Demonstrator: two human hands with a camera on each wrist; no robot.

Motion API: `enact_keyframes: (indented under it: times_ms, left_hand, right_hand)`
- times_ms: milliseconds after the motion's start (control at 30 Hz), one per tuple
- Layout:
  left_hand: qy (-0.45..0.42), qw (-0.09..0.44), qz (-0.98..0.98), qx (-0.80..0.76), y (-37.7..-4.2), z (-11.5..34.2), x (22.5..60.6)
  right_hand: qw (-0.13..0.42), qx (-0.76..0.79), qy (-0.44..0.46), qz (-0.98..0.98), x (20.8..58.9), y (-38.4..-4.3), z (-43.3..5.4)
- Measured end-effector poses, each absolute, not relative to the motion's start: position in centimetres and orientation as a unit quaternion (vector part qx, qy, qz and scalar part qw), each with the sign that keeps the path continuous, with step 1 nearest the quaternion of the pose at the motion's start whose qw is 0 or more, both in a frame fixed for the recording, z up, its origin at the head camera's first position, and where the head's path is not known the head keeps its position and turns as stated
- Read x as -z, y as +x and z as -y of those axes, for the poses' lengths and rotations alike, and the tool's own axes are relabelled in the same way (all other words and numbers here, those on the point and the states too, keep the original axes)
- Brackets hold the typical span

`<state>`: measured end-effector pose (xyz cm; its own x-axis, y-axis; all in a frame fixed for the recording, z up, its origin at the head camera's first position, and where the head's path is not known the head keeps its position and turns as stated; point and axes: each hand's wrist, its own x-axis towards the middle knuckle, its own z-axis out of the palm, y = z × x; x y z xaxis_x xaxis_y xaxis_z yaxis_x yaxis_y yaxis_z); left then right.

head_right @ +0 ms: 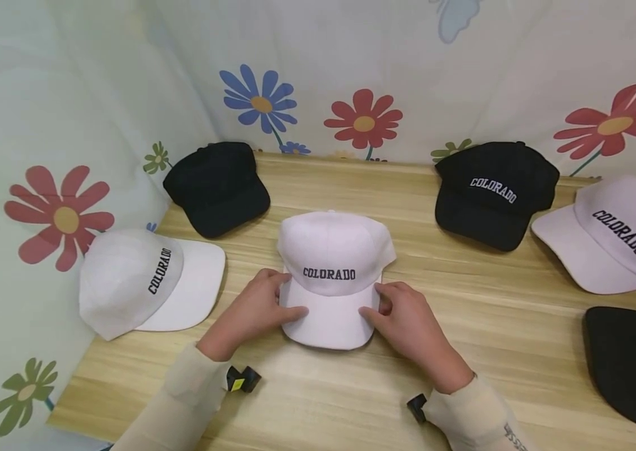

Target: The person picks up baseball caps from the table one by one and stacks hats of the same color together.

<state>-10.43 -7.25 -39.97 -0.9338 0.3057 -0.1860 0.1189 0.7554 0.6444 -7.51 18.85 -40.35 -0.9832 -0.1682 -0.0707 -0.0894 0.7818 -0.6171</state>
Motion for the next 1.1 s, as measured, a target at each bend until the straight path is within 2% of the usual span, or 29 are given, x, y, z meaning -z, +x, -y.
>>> enact_keyframes:
  times_ms: [267, 633, 1100]
  left_hand:
    - [0.132, 0.143, -0.930, -0.310, -10.1, 7.3, 39.9]
    - [0.134, 0.125, -0.938, -0.295, -9.9, 6.8, 39.9]
    - [0.139, 0.110, -0.942, -0.284, -9.8, 6.8, 40.0]
  right_hand:
    - [0.082, 0.310, -0.075, -0.944, 40.0, -7.6, -18.5]
    - [0.038, 0.242, -0.095, -0.965, 40.0, -7.2, -17.8]
    - [0.039, 0.244, -0.098, -0.964, 40.1, -7.3, -17.7]
